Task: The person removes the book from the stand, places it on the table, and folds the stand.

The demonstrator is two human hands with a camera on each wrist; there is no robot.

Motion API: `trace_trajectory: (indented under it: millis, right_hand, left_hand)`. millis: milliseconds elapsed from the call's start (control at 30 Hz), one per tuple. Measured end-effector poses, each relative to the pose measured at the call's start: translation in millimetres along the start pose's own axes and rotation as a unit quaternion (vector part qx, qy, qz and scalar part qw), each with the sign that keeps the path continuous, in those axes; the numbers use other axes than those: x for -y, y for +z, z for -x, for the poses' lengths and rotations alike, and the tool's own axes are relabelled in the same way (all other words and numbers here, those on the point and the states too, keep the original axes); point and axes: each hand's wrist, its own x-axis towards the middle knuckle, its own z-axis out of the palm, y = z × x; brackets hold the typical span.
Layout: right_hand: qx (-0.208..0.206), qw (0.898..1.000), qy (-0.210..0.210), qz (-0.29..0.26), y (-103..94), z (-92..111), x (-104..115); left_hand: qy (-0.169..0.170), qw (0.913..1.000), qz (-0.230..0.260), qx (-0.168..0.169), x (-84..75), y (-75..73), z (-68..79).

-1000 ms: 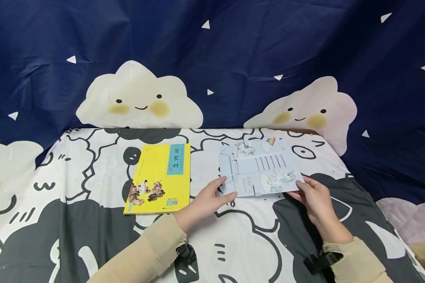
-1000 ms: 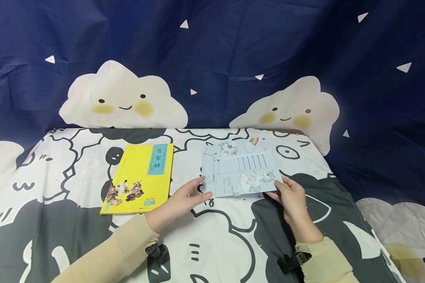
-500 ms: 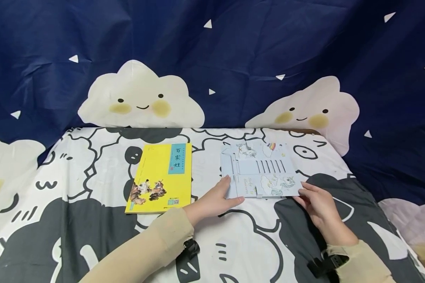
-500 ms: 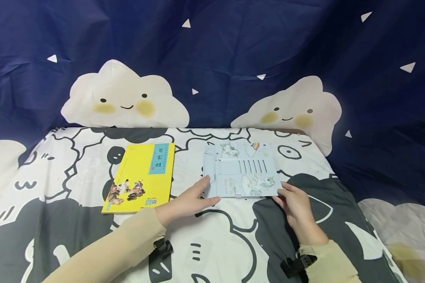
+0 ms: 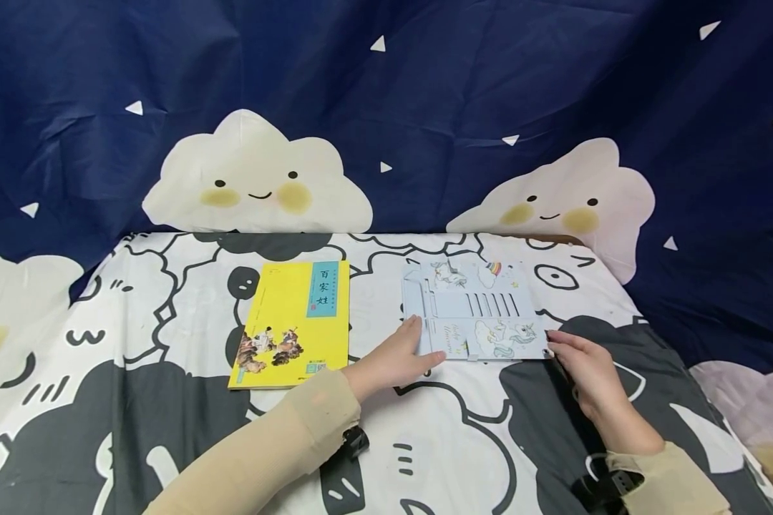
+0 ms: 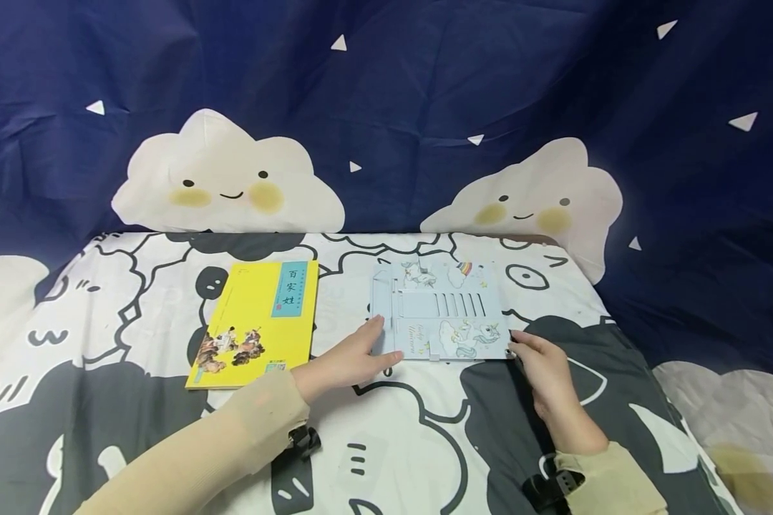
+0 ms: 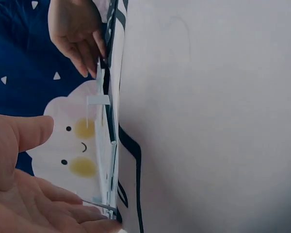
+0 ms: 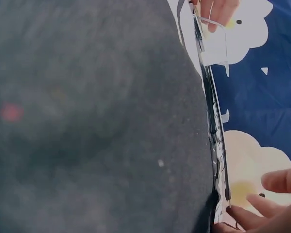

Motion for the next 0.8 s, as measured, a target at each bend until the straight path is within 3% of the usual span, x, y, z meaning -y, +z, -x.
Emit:
trace_trajectory:
  millis: [67, 167, 367, 433, 800]
  right_hand:
    - [-0.001, 0.996, -0.017, 0.088, 3.8, 2, 3]
    - [0.033, 0.978, -0.066, 0.194, 9.1, 3, 7]
    - [0.108, 0.916, -0.149, 0.355, 17.7, 1, 10]
    - [0.123, 0.905, -0.162, 0.374, 18.2, 0, 11]
    - [0.131, 0.885, -0.178, 0.411, 18.5, 1, 11]
  left_hand:
    - [-0.003, 0.9999, -0.010, 0.005, -0.6, 0.3, -0.4]
    - [-0.006, 0.9995, -0.025, 0.016, -1.6, 0.2, -0.8]
    - [-0.013, 0.9984, -0.050, 0.021, -3.1, 0.2, -3.4]
    - [-0.014, 0.9978, -0.061, 0.020, -3.1, 0.0, -4.7]
    - [-0.018, 0.9891, -0.142, 0.033, -0.3, 0.8, -14.4]
